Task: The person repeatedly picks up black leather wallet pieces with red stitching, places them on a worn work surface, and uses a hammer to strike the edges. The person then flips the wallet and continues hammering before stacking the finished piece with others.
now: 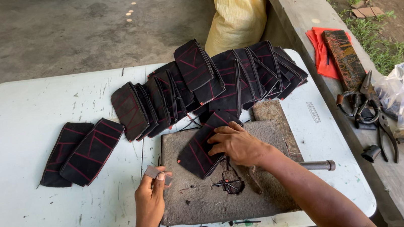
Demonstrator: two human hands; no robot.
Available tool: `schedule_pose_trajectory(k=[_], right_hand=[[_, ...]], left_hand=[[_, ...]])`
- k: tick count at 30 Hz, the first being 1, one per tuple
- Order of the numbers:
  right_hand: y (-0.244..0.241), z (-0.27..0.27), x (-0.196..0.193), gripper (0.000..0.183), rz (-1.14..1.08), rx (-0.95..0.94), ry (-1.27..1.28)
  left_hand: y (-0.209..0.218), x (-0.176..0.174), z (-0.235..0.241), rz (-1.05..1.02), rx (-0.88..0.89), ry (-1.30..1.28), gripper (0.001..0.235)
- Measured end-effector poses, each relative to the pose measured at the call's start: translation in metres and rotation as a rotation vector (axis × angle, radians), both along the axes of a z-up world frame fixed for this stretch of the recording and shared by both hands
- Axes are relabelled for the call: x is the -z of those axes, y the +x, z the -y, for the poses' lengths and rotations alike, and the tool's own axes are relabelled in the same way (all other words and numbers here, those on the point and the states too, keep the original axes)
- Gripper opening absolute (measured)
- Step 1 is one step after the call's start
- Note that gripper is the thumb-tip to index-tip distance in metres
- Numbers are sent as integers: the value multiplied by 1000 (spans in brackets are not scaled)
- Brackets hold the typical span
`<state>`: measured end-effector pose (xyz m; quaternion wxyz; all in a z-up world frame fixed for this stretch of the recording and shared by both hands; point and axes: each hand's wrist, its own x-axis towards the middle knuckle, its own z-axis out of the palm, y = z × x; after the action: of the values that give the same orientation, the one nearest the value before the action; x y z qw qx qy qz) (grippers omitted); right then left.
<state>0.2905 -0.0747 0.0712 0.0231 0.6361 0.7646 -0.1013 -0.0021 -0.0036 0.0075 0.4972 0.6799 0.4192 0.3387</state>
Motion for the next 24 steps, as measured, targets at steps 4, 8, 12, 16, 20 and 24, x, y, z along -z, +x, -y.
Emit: schedule_pose_trajectory(k=[4, 8, 12, 16, 20, 24], right_hand=[[-20, 6, -1, 61, -195, 214, -126], [-79, 10, 49, 62, -128, -81, 346], [-75, 24, 83, 33, -146, -344, 366], [-54, 26, 37, 38, -323, -205, 245], [-76, 18, -23, 86, -70, 337, 9], [-107, 20, -25, 84, -65, 316, -100]], left_hand=[[2, -2, -4, 49, -51, -125, 35], [6, 0, -9, 205, -60, -52, 33], [0, 4, -9, 269, -96, -57, 33], [-5, 3, -12, 307, -114, -92, 32], [12, 10, -26, 204, -56, -8, 30], [61, 14, -47, 180, 68, -19, 30]])
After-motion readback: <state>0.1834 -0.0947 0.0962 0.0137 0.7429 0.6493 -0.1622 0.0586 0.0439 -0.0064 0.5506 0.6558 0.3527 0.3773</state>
